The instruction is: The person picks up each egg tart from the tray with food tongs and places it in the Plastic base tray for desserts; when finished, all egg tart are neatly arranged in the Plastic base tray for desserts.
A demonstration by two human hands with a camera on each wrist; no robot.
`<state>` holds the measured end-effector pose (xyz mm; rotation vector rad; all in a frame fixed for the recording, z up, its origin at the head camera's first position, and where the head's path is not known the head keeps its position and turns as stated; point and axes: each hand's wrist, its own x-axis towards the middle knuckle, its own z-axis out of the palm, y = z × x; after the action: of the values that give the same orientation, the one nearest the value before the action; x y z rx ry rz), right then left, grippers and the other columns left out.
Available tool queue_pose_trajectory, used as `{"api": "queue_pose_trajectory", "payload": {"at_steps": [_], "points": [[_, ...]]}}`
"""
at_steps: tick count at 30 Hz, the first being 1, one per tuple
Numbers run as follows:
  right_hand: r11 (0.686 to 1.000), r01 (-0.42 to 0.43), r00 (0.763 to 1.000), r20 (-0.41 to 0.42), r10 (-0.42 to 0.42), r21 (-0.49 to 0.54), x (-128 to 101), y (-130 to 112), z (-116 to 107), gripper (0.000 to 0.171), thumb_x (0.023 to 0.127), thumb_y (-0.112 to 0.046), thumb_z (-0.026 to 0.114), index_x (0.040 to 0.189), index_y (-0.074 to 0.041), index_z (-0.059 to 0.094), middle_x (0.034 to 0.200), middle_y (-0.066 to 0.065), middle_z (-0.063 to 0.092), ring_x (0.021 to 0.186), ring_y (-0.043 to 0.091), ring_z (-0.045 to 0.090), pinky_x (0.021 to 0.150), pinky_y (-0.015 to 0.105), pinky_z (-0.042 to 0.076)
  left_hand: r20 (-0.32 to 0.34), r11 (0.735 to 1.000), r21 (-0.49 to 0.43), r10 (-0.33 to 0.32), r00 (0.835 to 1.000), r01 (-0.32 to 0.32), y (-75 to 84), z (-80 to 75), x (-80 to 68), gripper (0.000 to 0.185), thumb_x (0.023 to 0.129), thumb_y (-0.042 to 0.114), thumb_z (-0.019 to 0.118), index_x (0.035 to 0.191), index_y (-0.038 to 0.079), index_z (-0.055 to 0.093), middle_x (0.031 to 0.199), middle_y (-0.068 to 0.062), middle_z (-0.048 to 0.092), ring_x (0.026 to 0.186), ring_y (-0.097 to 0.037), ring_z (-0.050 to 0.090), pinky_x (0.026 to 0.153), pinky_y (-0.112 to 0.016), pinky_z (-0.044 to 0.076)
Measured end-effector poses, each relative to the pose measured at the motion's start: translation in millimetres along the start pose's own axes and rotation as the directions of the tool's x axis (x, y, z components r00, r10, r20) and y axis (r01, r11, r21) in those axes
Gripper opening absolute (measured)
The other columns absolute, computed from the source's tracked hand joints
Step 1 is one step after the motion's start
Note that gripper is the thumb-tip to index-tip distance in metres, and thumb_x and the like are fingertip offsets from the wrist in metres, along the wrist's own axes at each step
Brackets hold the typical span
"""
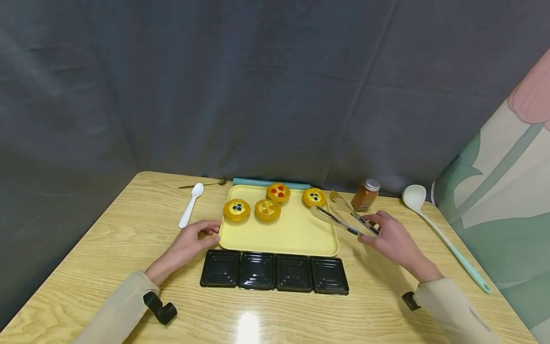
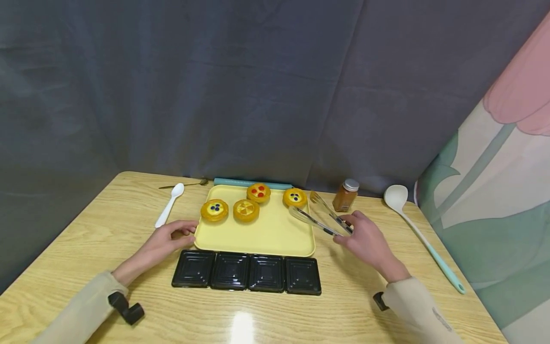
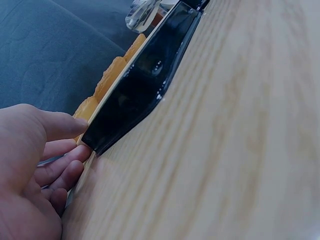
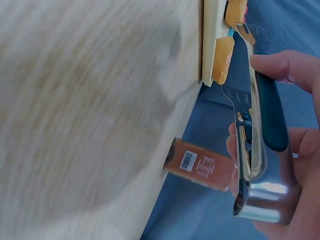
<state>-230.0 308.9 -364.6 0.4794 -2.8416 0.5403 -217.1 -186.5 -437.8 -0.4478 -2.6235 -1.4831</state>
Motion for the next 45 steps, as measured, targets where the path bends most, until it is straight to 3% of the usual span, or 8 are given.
{"api": "queue_pose_trajectory", "payload": {"at_steps": [7, 11, 15, 32, 45], "points": [[1.0, -0.005, 1.0, 0.003, 0.005, -0.008, 14.5, -2.0, 5.2, 0.056, 0.08, -0.021, 0.08, 0.125, 0.01, 0.064, 0.098, 0.015, 0.061, 0.066, 0.02, 0.044, 0.057, 0.035, 0.037, -0.007, 1.0, 0.0, -0.001, 1.0, 0.001, -0.7, 0.4, 0.8, 0.041, 0.092, 0.011, 0.075, 0.129, -0.004, 0.065, 0.108, -0.005, 0.068, 0.101, -0.024, 0.061, 0.094, -0.045, 0.048], [1.0, 0.013, 1.0, -0.02, -0.013, -0.022, 21.0, -2.5, 8.3, 0.055, 0.079, -0.019, 0.08, 0.123, 0.01, 0.065, 0.11, 0.023, 0.063, 0.084, 0.035, 0.06, 0.073, 0.049, 0.05, -0.009, 1.0, 0.001, 0.001, 1.0, -0.001, -0.3, 0.6, 0.5, 0.041, 0.092, 0.012, 0.075, 0.128, -0.004, 0.065, 0.108, -0.005, 0.068, 0.101, -0.024, 0.061, 0.093, -0.045, 0.048], [1.0, 0.019, 0.999, -0.029, -0.02, -0.02, 26.7, -3.7, 11.2, 0.053, 0.08, -0.019, 0.079, 0.12, 0.012, 0.065, 0.121, 0.029, 0.061, 0.105, 0.045, 0.06, 0.088, 0.059, 0.048, -0.007, 1.0, 0.001, -0.002, 1.0, 0.002, -0.4, 0.6, 0.7, 0.041, 0.092, 0.012, 0.074, 0.129, -0.004, 0.065, 0.108, -0.005, 0.068, 0.101, -0.024, 0.061, 0.094, -0.045, 0.048], [1.0, -0.011, 1.0, -0.012, 0.011, 0.002, 37.1, -8.1, 18.2, 0.055, 0.08, -0.019, 0.08, 0.121, 0.014, 0.064, 0.113, 0.027, 0.061, 0.089, 0.037, 0.061, 0.078, 0.055, 0.05, -0.012, 1.0, 0.006, 0.014, 1.0, -0.014, -0.4, 1.7, 1.3, 0.04, 0.091, 0.007, 0.074, 0.127, -0.005, 0.065, 0.106, -0.005, 0.069, 0.099, -0.023, 0.061, 0.093, -0.043, 0.049], [1.0, -0.006, 1.0, -0.003, 0.006, -0.004, 37.4, -8.3, 20.8, 0.05, 0.082, -0.016, 0.079, 0.119, 0.014, 0.065, 0.113, 0.027, 0.061, 0.09, 0.038, 0.061, 0.077, 0.056, 0.05, -0.011, 1.0, -0.008, 0.005, 1.0, -0.005, -0.5, 1.0, 0.9, 0.04, 0.091, 0.007, 0.075, 0.127, -0.006, 0.065, 0.106, -0.005, 0.068, 0.099, -0.023, 0.061, 0.093, -0.042, 0.049]]}}
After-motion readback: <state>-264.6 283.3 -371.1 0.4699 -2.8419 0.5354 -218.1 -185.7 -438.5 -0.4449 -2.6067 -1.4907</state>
